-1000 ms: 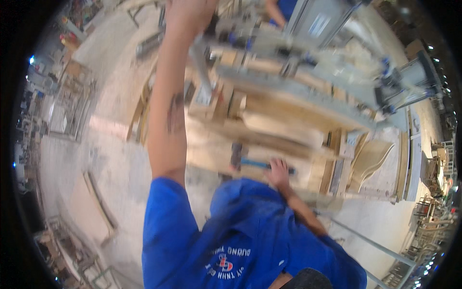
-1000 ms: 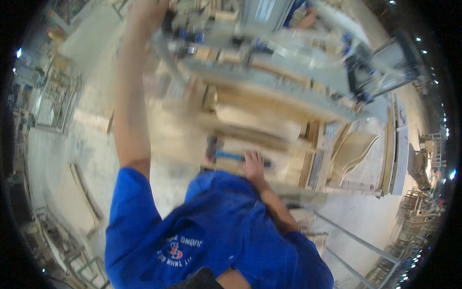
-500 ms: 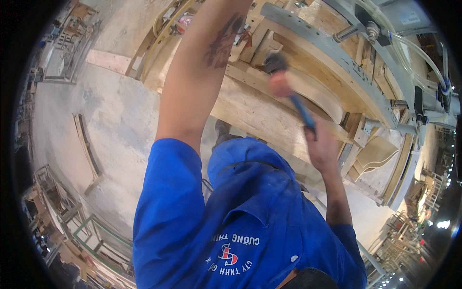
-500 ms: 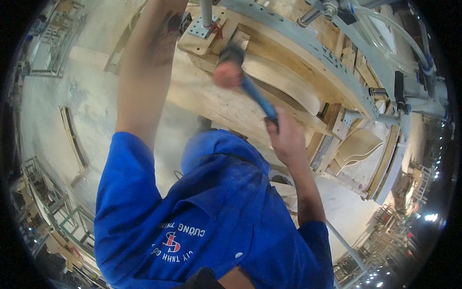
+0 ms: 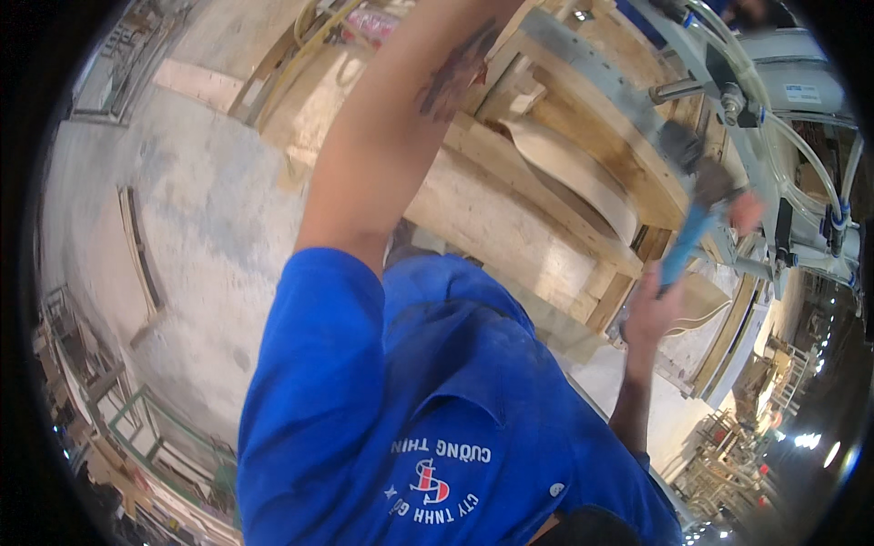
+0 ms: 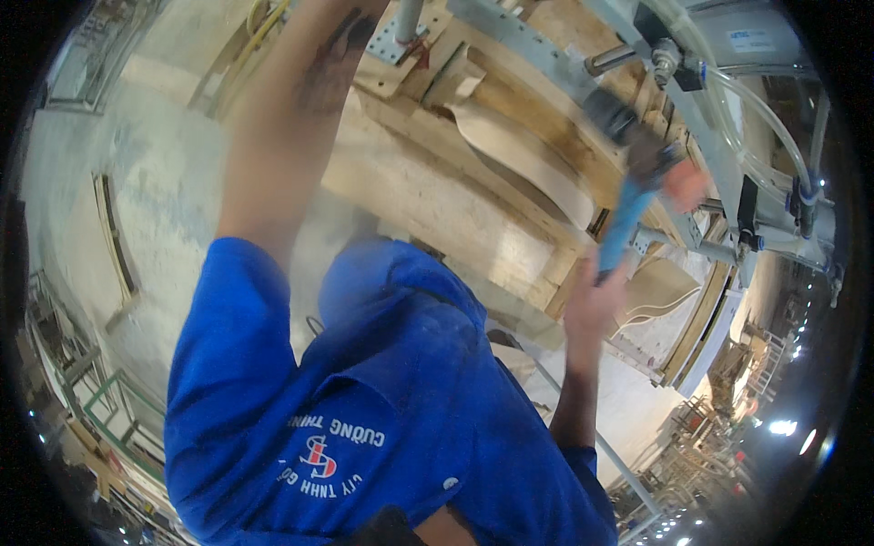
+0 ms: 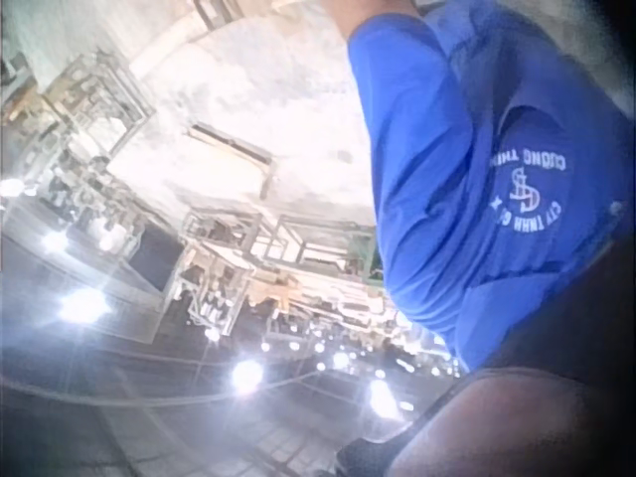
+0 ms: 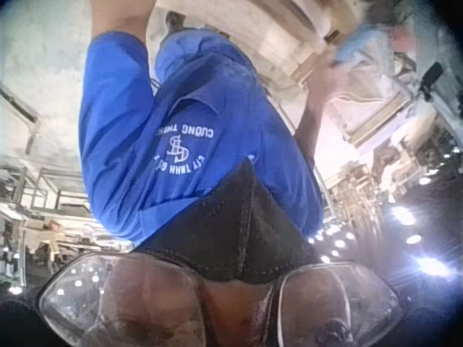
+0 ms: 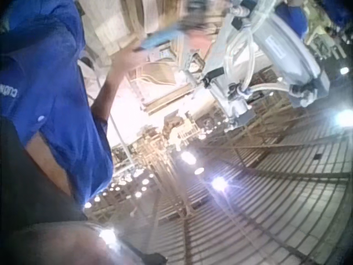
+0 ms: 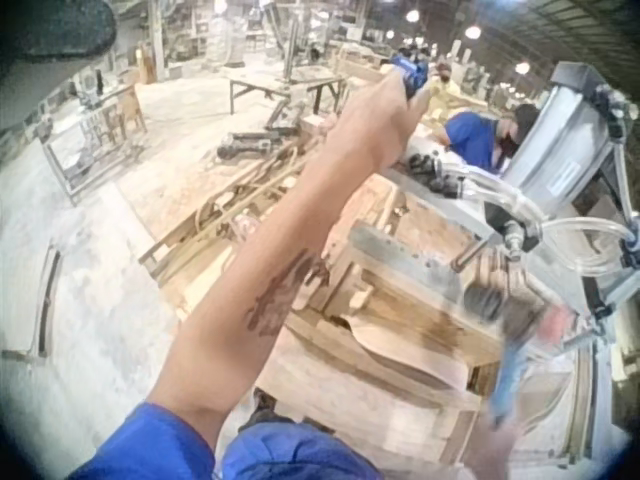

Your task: The person repeatedly hammers a curved wooden piece against a jig to shape it. They rotate the piece and strike it multiple times with a hammer, then place it aside and pick up another piece to continue the process.

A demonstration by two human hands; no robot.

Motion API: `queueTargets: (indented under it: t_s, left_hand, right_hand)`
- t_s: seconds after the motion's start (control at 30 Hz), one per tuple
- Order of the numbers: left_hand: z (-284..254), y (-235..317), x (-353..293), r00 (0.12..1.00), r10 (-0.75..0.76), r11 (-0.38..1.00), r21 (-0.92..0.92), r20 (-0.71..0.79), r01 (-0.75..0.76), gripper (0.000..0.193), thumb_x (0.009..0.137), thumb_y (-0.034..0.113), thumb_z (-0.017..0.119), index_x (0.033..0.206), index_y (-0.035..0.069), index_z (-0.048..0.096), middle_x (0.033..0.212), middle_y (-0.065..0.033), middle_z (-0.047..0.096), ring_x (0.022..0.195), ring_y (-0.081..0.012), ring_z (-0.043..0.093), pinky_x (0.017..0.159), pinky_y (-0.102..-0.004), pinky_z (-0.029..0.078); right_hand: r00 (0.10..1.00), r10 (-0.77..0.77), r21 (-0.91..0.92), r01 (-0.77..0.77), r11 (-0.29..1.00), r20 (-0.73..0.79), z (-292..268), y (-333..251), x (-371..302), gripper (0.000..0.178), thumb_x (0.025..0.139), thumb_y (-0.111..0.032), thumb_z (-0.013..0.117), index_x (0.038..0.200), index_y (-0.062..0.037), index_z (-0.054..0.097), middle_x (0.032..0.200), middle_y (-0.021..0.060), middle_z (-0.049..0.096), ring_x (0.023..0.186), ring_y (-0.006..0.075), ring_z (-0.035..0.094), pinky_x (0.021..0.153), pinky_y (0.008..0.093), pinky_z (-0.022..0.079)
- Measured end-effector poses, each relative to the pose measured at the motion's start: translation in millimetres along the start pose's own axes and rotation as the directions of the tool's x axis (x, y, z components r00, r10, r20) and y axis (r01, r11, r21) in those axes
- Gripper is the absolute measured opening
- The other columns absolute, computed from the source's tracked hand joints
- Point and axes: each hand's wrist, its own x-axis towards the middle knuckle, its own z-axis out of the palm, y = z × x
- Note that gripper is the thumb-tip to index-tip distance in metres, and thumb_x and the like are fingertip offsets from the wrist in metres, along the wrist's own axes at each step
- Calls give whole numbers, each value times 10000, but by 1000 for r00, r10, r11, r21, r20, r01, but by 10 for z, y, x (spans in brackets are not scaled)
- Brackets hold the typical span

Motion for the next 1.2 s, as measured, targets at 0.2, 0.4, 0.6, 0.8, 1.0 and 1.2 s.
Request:
queueTargets:
  t_s: [0.2, 0.4, 0.6, 0.8, 1.0, 1.2]
  left_hand:
    - [-97, 127, -87, 997, -66, 997, 54, 42, 64, 421, 998, 422, 521, 1069, 13, 590, 900, -305, 671, 902, -503, 628, 788, -570, 477]
    - [-48, 276, -31, 960, -268, 946, 209, 76, 248, 366, 990, 414, 527, 1082, 68, 603, 877, -268, 679, 874, -468, 645, 769, -545, 491]
    - [-66, 227, -85, 928, -340, 940, 64, 150, 334, 346, 1004, 361, 565, 1003, 22, 628, 847, -229, 698, 804, -314, 710, 718, -492, 504]
    - [-62, 242, -54, 963, -234, 969, 120, 134, 218, 394, 1011, 376, 550, 1108, 10, 658, 898, -150, 724, 829, -345, 682, 781, -389, 508]
    - [-5, 359, -82, 982, -181, 972, 163, 50, 171, 407, 1010, 389, 558, 1087, 3, 662, 855, -132, 712, 805, -269, 681, 779, -370, 505]
    - [-35, 341, -91, 985, -159, 981, 124, 74, 149, 388, 1023, 380, 534, 1106, 22, 658, 823, -143, 688, 763, -295, 654, 743, -383, 492]
  right_hand:
    - [966, 202, 45, -212, 976, 163, 129, 277, -202, 396, 994, -338, 597, 1134, 32, 592, 825, 109, 613, 718, 245, 565, 685, 420, 471]
    - [979, 109, 56, -120, 991, 171, 81, 508, -560, 317, 994, -275, 590, 1069, 33, 582, 812, 111, 611, 757, 204, 617, 681, 360, 487]
    - [857, 468, 506, -313, 804, -215, -26, 577, -543, 345, 973, -277, 607, 1119, 36, 589, 896, 200, 657, 806, 360, 631, 735, 449, 507]
    - [952, 156, 114, -130, 985, -263, 382, 782, -728, 325, 980, -254, 587, 1087, 53, 572, 745, 182, 625, 608, 370, 588, 603, 426, 484]
    - [900, 315, 522, -121, 845, -302, 451, 910, -870, 225, 982, -166, 581, 1043, 49, 553, 791, 137, 628, 658, 226, 597, 616, 350, 485]
    - [726, 621, 769, -204, 606, -297, 375, 910, -916, 267, 950, -126, 613, 1122, 63, 535, 886, 166, 642, 768, 257, 611, 710, 372, 494]
